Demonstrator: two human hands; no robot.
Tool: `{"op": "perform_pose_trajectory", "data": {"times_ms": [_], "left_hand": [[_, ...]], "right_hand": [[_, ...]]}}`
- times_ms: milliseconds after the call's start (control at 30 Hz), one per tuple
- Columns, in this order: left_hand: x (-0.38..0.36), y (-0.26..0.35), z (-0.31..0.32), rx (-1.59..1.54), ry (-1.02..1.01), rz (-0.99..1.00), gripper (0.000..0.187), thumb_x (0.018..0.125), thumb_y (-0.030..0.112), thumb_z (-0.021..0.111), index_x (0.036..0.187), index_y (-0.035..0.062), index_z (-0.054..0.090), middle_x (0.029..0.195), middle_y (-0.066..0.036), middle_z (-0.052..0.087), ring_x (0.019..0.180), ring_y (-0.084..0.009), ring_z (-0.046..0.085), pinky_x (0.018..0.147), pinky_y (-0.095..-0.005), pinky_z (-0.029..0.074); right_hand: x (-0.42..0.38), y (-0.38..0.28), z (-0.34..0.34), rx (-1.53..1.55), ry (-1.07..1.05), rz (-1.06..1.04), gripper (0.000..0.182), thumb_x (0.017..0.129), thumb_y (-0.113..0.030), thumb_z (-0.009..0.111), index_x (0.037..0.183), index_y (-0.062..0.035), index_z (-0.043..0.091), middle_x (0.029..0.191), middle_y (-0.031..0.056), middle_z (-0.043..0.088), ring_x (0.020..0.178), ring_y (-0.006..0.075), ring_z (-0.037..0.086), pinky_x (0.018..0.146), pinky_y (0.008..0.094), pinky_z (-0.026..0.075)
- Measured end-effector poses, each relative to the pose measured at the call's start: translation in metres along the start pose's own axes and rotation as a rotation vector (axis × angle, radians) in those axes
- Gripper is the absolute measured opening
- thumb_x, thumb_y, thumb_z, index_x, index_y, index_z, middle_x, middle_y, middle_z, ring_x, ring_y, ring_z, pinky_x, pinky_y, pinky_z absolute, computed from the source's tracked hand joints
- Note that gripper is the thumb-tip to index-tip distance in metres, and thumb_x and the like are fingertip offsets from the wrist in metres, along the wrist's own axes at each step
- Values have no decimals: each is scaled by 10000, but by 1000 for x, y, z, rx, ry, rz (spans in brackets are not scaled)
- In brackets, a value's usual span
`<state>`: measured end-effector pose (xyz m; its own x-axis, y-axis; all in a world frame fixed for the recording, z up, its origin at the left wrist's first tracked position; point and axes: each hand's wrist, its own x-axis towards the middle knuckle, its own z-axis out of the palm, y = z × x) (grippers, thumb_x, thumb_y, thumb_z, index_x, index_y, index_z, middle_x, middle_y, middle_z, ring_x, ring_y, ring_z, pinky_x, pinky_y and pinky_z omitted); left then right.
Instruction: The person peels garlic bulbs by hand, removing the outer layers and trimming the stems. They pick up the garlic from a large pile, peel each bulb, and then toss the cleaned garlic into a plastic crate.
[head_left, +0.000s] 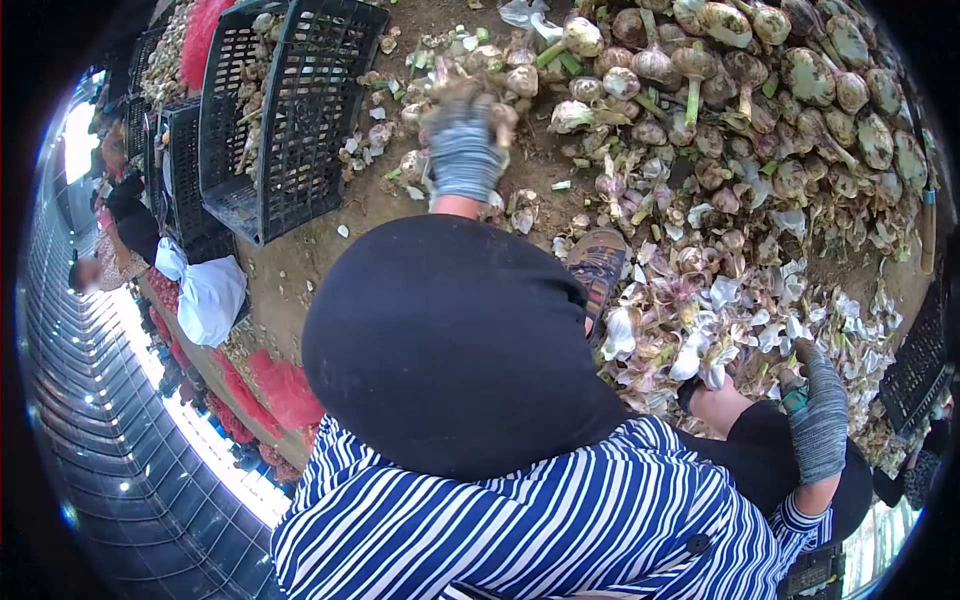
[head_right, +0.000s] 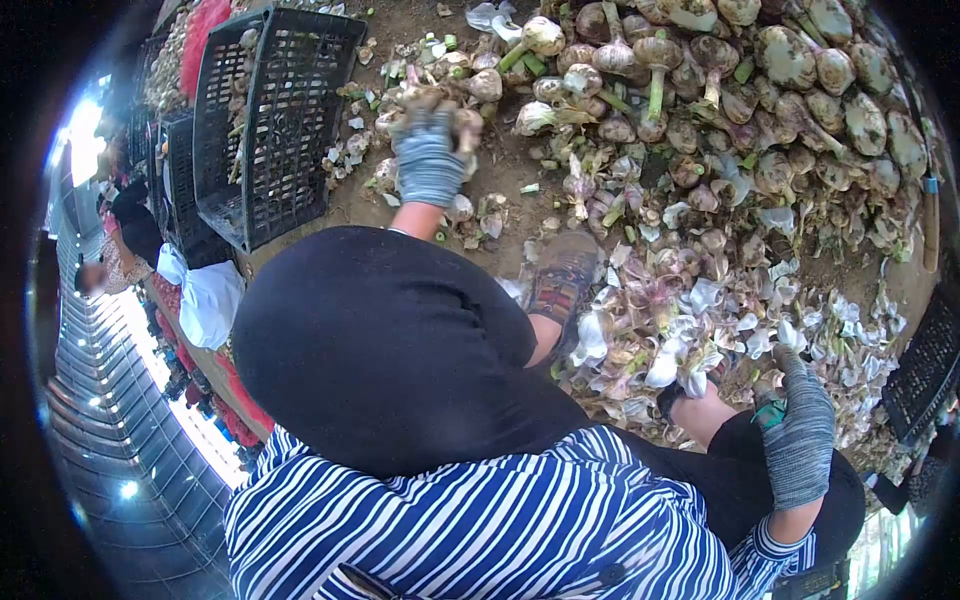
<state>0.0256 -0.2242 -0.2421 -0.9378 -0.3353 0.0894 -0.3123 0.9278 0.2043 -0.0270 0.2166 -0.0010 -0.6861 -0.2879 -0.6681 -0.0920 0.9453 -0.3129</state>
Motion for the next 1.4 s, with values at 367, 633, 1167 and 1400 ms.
{"op": "perform_pose_trajectory", "data": {"times_ms": [367,633,1167,1400], "left_hand": [[-122,-3,-15,-361,54,-561,722,702,372,701,1280,98,366,1321,-140,329,1216,-294,376,965,-370,402],[-57,3,-21,-75,173,-151,543,677,303,697,1150,108,513,1197,-98,477,1115,-292,453,978,-422,357],[104,145,-6,381,-533,307,661,728,532,593,1249,154,441,1253,-57,476,1156,-238,458,952,-434,324],[24,59,13,129,-194,139,440,689,294,666,1097,167,561,1176,-87,525,1016,-267,537,879,-389,413]], "right_hand": [[-3,-8,-2,-32,-14,2,420,788,-76,591,1193,-8,505,1139,168,565,1084,289,521,937,347,385],[-3,-12,-8,-56,40,4,404,777,-59,579,1175,-23,521,1084,163,585,1008,286,552,893,349,410],[-3,-8,-4,-119,7,54,417,715,-75,578,1130,-48,546,1043,176,590,971,341,555,841,390,427],[-8,-7,-3,-93,-28,58,452,711,-70,576,1159,-55,526,1074,181,577,992,337,545,871,386,417]]}}
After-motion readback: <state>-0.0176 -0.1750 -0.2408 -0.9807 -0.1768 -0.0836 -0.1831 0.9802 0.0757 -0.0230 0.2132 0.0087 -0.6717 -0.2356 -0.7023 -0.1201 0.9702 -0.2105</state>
